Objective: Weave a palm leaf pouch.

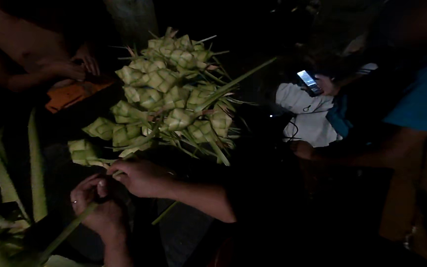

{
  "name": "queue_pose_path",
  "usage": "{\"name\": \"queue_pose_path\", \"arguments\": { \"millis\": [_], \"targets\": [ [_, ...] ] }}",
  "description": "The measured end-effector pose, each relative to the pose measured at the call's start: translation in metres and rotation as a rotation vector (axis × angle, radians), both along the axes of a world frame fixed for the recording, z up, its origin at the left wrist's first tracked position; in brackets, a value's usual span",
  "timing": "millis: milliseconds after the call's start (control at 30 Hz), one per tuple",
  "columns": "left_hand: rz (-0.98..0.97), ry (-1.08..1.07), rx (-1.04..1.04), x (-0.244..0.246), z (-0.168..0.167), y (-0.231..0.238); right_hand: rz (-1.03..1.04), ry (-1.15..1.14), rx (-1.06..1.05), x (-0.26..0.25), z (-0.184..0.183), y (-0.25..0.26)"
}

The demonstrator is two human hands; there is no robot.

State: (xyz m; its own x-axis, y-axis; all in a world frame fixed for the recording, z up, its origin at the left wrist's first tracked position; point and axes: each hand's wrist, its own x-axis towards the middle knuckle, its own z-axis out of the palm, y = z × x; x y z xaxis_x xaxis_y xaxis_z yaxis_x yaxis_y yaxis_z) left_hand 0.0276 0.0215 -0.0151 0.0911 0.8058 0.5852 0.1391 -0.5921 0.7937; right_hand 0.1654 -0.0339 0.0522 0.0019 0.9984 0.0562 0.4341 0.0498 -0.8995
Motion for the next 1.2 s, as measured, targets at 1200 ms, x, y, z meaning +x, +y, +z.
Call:
{"name": "queue_pose_path", "arguments": {
  "millis": [1200],
  "targets": [
    [-0.094, 0.218, -0.100, -0.001, 0.010, -0.006, -0.173, 0.445, -0.019, 0.003, -0.019, 0.009]
  ]
}}
